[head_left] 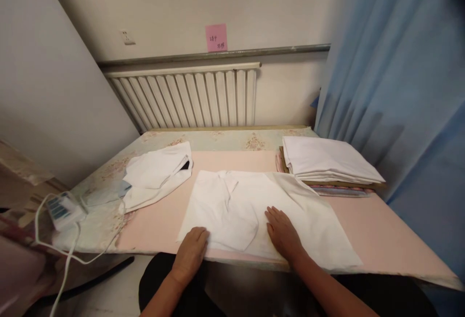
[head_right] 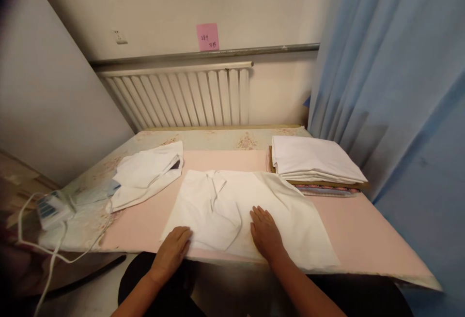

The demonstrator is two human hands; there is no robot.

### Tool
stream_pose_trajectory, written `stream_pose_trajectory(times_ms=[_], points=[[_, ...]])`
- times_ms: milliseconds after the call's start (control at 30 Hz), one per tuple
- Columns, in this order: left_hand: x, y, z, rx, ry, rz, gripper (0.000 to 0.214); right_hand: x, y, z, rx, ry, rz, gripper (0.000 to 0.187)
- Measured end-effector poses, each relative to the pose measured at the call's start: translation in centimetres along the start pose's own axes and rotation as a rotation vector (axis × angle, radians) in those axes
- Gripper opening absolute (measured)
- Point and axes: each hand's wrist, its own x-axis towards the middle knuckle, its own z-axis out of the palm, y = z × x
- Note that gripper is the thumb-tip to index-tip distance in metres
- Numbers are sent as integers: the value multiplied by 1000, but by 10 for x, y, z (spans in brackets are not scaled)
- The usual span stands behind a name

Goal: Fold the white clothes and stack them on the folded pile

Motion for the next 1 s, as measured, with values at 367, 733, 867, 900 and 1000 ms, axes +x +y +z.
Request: stream_pose_trajectory(times_ms=[367,733,867,900,1000], points=[[6,3,5,167,-41,155,20,0,0,0,22,10,11,42],[10,2,9,110,-47,238,15,0,-2,-5,13,-11,17,41],[12,4,10,62,-45,214,15,0,-1,-4,27,3,17,41],[13,4,10,50,-48,207,15,0,-1,-3,28,8,16,41],[14,7,7,28,-57,192,16,0,-1,-3,19,10,15,40]])
